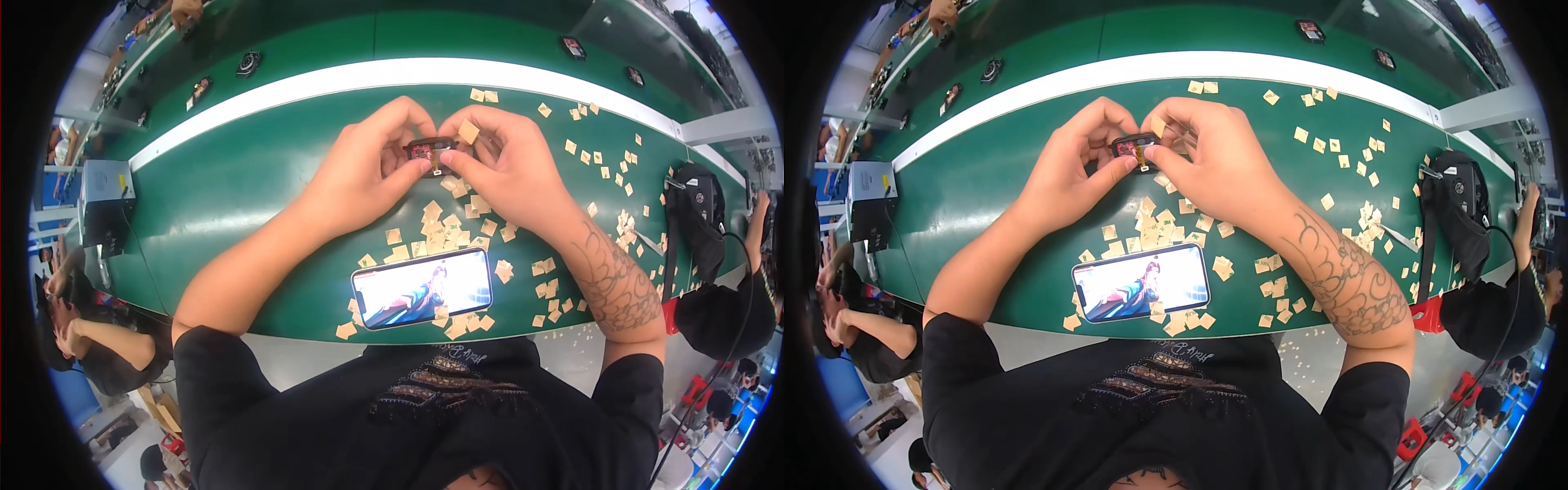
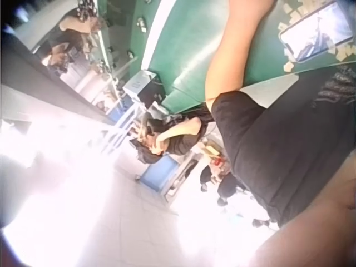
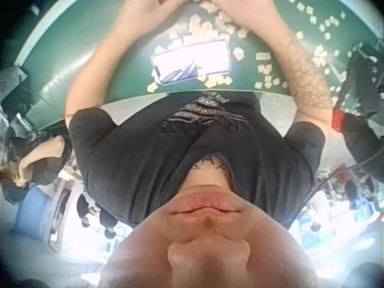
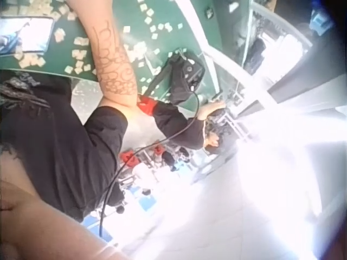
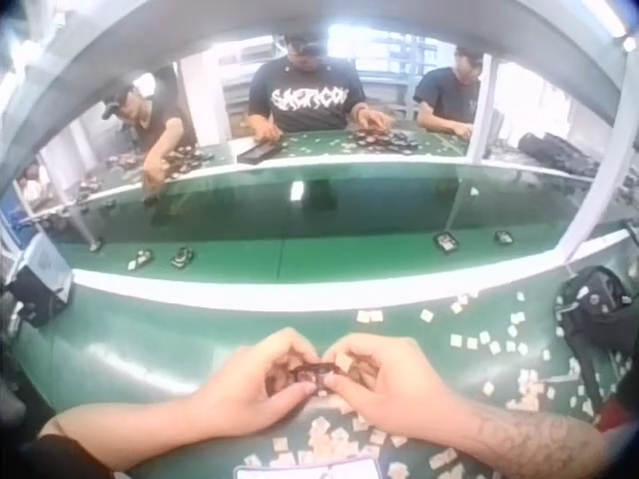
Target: Manually assembling small metal plates into card-reader housings on a factory assembly line.
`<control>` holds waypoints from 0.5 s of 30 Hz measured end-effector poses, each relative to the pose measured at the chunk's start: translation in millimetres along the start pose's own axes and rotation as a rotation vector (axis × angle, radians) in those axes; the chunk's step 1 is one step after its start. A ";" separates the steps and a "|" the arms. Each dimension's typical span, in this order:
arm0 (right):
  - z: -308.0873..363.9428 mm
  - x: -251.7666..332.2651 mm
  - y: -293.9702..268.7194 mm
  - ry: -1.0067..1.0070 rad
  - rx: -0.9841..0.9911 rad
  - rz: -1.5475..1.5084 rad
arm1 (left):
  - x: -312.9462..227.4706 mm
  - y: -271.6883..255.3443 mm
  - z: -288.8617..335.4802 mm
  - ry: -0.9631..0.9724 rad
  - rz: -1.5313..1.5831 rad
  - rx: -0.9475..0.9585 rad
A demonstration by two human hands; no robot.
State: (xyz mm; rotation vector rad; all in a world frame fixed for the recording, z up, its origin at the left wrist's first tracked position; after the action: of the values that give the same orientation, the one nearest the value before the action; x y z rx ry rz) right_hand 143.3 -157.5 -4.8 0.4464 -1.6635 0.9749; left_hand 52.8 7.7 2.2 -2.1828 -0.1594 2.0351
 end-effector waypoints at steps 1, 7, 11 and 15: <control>0.4 -3.1 -2.0 -0.003 -0.008 -0.008 | 4.7 1.5 0.9 -0.087 0.092 -0.031; -7.7 -1.5 -18.8 -0.202 -0.223 0.214 | 4.6 -5.2 -20.7 0.074 -0.130 -0.160; -8.4 20.5 -50.3 -0.198 -0.274 0.208 | 12.5 -50.5 -58.2 0.362 -0.407 -0.383; 40.2 71.3 -103.8 -0.398 -0.088 -0.368 | 36.3 -92.0 -109.1 0.220 -0.514 -0.482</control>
State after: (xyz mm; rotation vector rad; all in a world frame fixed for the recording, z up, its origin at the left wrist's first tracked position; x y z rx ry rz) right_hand 169.7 -236.9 97.5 0.8958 -1.8780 0.5602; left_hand 166.7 100.4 -9.3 -2.2694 -1.1512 1.5685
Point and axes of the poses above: each hand's wrist, its own z-axis away from the middle knuckle, its own y-axis out of the palm, x = y × z, the point moved 4 cm from there along -z, towards the middle knuckle, and after that the axes turned 15 degrees about z, right-handed, at the moved point
